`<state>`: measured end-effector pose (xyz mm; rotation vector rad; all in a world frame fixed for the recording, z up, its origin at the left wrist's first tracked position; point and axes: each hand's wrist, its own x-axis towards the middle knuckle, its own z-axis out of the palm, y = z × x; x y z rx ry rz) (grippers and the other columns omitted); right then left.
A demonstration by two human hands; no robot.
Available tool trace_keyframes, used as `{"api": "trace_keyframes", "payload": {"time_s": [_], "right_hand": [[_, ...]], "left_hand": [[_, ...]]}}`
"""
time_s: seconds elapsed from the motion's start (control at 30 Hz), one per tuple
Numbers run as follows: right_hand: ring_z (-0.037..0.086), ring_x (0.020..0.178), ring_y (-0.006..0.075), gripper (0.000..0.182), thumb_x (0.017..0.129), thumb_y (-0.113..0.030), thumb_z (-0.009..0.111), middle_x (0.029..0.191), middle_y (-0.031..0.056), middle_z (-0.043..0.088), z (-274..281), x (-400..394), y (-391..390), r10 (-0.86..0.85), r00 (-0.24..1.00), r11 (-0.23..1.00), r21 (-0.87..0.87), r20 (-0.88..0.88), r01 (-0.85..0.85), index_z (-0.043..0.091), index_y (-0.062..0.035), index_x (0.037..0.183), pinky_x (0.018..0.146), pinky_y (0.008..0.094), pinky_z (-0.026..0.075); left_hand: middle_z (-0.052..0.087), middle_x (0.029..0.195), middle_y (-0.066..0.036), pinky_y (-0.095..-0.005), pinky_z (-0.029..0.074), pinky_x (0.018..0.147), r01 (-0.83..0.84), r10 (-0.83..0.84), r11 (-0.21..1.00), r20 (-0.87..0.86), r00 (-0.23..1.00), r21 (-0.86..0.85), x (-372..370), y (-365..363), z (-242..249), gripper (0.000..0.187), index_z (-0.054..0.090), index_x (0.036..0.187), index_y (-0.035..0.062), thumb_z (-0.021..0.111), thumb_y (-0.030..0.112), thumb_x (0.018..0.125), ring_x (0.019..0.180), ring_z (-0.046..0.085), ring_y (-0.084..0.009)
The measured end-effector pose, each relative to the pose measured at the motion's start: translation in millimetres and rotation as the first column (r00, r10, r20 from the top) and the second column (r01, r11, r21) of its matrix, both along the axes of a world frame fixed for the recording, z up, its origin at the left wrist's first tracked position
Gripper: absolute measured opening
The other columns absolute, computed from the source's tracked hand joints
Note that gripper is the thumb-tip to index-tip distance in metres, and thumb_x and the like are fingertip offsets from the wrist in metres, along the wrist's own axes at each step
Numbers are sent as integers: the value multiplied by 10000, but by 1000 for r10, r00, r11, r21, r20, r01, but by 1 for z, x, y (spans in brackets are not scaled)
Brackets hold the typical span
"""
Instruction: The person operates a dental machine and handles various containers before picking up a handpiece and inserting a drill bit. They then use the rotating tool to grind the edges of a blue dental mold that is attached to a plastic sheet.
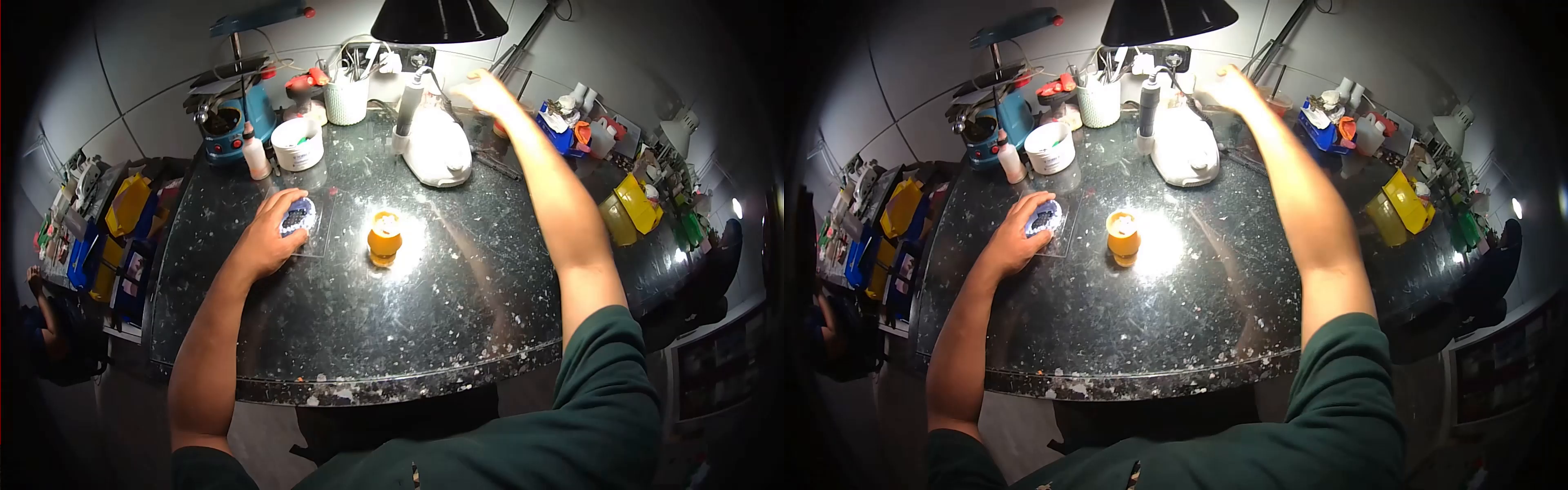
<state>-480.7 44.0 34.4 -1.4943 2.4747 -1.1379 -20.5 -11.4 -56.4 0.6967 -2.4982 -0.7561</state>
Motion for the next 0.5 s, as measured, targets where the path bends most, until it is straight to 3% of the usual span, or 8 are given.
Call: {"api": "trace_keyframes", "payload": {"time_s": [0.03, 0.1, 0.17, 0.23, 0.27, 0.37, 0.4, 0.5], "right_hand": [[609, 1134, 312, 548, 856, -289, 729, 1165, 198, 623, -9, 12, -8, -85, 971, 995, -67, -225, 71, 544, -65, 1322, 935, 419, 523], [482, 1280, 379, 736, 781, -312, 799, 1350, 242, 489, -14, 24, -16, 142, 959, 990, 18, -247, -142, 472, -165, 1424, 1088, 425, 405], [472, 1293, 377, 762, 749, -336, 837, 1372, 237, 460, -22, 8, -44, 223, 935, 974, 35, -277, -223, 495, -198, 1416, 1070, 421, 423], [494, 1272, 375, 752, 740, -339, 847, 1358, 228, 471, -24, -5, -66, 330, 876, 939, 219, -352, -265, 521, -187, 1400, 1067, 420, 427], [508, 1255, 379, 738, 725, -391, 849, 1366, 232, 465, -26, -14, -75, 356, 857, 931, 223, -374, -289, 555, -178, 1368, 1056, 420, 436], [574, 1193, 336, 704, 672, -567, 825, 1261, 174, 591, -3, -1, -85, 269, 819, 932, 352, -507, -88, 682, -128, 1203, 990, 419, 479], [651, 1049, 364, 430, 755, -407, 723, 1062, 197, 693, 12, 17, -78, 225, 849, 934, 355, -478, -47, 723, -67, 1019, 883, 438, 518], [677, 995, 354, 469, 748, -461, 702, 1039, 194, 706, 0, 10, -106, 243, 753, 906, 421, -611, 49, 720, -59, 989, 843, 431, 538]], "left_hand": [[493, 1390, -148, -384, 352, 1113, -5, 5, 1000, -12, 1000, 9, 0, 1, 1, 556, 507, 1356, 70, 637, 168, 824, 1323, 449, -320], [497, 1388, -150, -386, 348, 1115, -22, 22, 1000, -15, 1000, -5, 0, 5, 5, 553, 521, 1349, 68, 647, 157, 817, 1324, 449, -317], [475, 1416, -139, -377, 312, 1146, -32, 32, 999, 31, 999, 19, -1, 8, 10, 597, 499, 1381, 86, 661, 99, 806, 1359, 422, -291], [461, 1434, -136, -377, 304, 1152, -43, 42, 999, 34, 999, 30, -2, 7, 13, 601, 500, 1387, 101, 664, 105, 809, 1378, 404, -288], [460, 1437, -133, -381, 303, 1153, -49, 48, 998, 38, 998, 44, -3, 8, 13, 601, 500, 1388, 104, 663, 106, 809, 1380, 402, -288], [454, 1446, -121, -393, 301, 1155, -75, 71, 994, 45, 996, 83, -5, 10, 17, 595, 503, 1387, 111, 661, 107, 813, 1387, 393, -288], [456, 1445, -118, -394, 300, 1156, -71, 68, 994, 39, 997, 88, -5, 10, 16, 594, 504, 1385, 110, 659, 99, 812, 1389, 392, -287], [462, 1442, -113, -396, 299, 1157, -66, 62, 994, 48, 997, 85, -7, 10, 14, 592, 507, 1381, 110, 657, 83, 809, 1391, 389, -286]]}}
